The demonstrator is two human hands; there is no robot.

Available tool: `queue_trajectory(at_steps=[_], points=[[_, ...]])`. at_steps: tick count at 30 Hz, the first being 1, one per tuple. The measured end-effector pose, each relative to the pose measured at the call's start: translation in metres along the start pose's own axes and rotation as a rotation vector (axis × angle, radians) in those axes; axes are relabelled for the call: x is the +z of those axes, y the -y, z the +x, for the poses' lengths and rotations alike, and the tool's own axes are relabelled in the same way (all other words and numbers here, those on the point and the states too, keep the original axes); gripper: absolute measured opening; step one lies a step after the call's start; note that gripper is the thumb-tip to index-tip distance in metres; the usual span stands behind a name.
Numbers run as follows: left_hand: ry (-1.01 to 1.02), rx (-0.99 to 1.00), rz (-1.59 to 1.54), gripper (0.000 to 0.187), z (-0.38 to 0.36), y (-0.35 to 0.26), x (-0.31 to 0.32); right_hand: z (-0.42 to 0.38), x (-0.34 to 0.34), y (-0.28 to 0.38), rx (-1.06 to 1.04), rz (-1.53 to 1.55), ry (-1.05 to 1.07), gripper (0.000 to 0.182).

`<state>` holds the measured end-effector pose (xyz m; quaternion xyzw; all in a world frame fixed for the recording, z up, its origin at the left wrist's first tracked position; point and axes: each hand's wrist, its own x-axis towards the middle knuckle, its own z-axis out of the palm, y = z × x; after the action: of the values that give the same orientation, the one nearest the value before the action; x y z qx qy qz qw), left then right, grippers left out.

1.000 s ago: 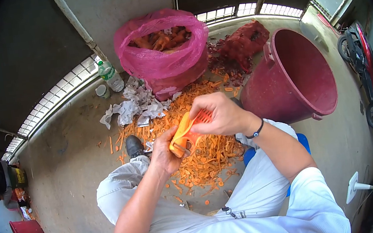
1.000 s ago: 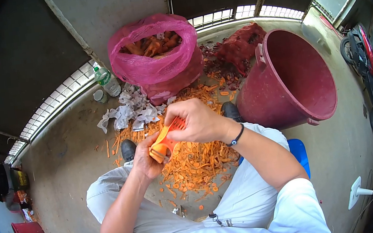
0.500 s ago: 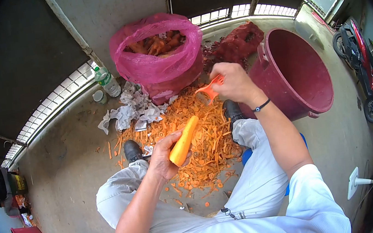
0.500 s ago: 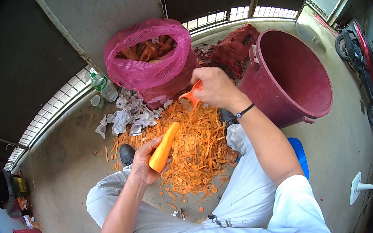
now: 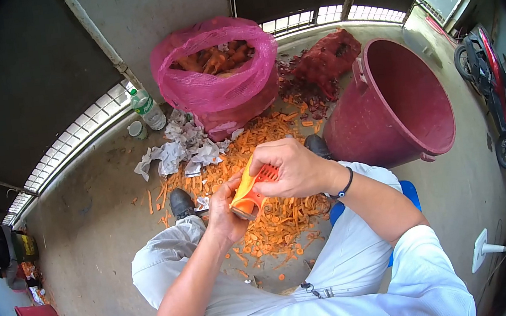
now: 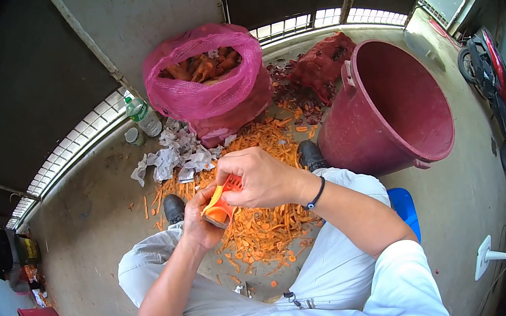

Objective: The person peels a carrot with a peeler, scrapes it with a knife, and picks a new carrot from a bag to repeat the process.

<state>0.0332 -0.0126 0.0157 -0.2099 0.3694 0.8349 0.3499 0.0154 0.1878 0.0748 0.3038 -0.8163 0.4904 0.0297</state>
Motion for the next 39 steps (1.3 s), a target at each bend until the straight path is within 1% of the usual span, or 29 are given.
queue_trajectory(at_steps=[3,5,7,8,11,14,15,16,17,18,19,20,21,23,24,25,26,28,29,30,31,32,35,36,38,39], points=[[0.010,-0.002,0.010,0.043,0.003,0.001,-0.004,0.002,-0.005,0.002,0.040,0.016,0.009,0.020],[0.084,0.023,0.026,0.045,0.005,0.002,-0.004,0.003,-0.009,0.003,0.052,0.022,0.021,0.020],[0.070,0.024,0.030,0.046,0.001,0.001,0.001,0.004,-0.011,0.006,0.159,0.101,0.055,0.020],[0.056,0.027,0.034,0.047,0.000,0.001,0.004,0.004,-0.012,0.006,0.158,0.099,0.054,0.020],[0.053,0.028,0.008,0.042,-0.003,0.001,0.010,0.004,-0.012,0.007,0.138,0.115,0.044,0.016],[0.048,0.002,-0.007,0.042,-0.006,0.001,0.011,0.004,-0.010,0.003,0.074,0.072,0.030,0.015],[0.049,0.003,-0.007,0.042,-0.007,0.001,0.013,0.004,-0.009,0.003,0.023,0.078,0.015,0.014],[0.021,-0.012,-0.027,0.043,-0.008,0.002,0.016,0.004,-0.008,0.002,-0.026,0.085,0.000,0.013],[-0.007,-0.028,-0.047,0.043,-0.009,0.003,0.017,0.004,-0.009,0.001,-0.025,0.085,0.002,0.013],[-0.009,-0.030,-0.047,0.043,-0.006,0.005,0.008,0.004,-0.010,-0.001,0.063,0.129,-0.007,0.012],[0.084,-0.059,-0.067,0.044,-0.001,0.007,-0.004,0.003,-0.013,-0.004,0.153,0.173,-0.017,0.011],[0.178,-0.089,-0.087,0.044,0.003,0.011,-0.015,0.004,-0.021,-0.015,0.190,0.095,-0.024,0.012],[0.180,-0.092,-0.086,0.044,0.000,0.010,-0.008,0.005,-0.029,-0.023,0.213,0.057,-0.063,0.012],[0.089,-0.029,0.083,0.046,-0.009,0.003,0.010,0.005,-0.048,-0.040,0.260,-0.050,-0.154,0.011],[0.091,-0.028,0.084,0.046,-0.008,0.004,0.009,0.005,-0.058,-0.048,0.284,-0.117,-0.203,0.012],[0.079,-0.040,0.083,0.046,-0.005,0.005,0.005,0.005,-0.068,-0.054,0.311,-0.296,-0.258,0.016],[0.066,-0.051,0.081,0.047,-0.004,0.005,0.002,0.003,-0.076,-0.067,0.296,-0.472,-0.293,0.019],[0.086,-0.082,0.070,0.045,-0.007,-0.001,0.002,0.000,-0.086,-0.077,0.392,-0.579,-0.383,0.019],[0.105,-0.113,0.056,0.042,-0.009,-0.004,0.002,-0.003,-0.086,-0.081,0.391,-0.581,-0.386,0.019],[0.108,-0.109,0.057,0.042,-0.006,-0.004,-0.001,-0.003,-0.084,-0.078,0.429,-0.459,-0.405,0.019],[0.095,-0.108,0.050,0.038,-0.001,-0.003,-0.008,-0.003,-0.081,-0.076,0.466,-0.334,-0.422,0.019],[0.081,-0.107,0.041,0.035,0.003,-0.001,-0.013,-0.003,-0.077,-0.073,0.463,-0.333,-0.421,0.019],[0.057,-0.106,-0.049,0.031,0.012,0.005,-0.020,0.000,-0.062,-0.070,0.455,0.121,-0.393,0.018],[0.052,-0.112,-0.048,0.031,0.014,0.006,-0.024,0.000,-0.059,-0.070,0.461,0.126,-0.394,0.018],[0.219,-0.143,-0.165,0.038,0.019,0.004,-0.033,0.001,-0.058,-0.070,0.438,0.395,-0.417,0.018],[0.217,-0.138,-0.183,0.043,0.015,0.001,-0.029,0.001,-0.059,-0.070,0.434,0.406,-0.425,0.019]])
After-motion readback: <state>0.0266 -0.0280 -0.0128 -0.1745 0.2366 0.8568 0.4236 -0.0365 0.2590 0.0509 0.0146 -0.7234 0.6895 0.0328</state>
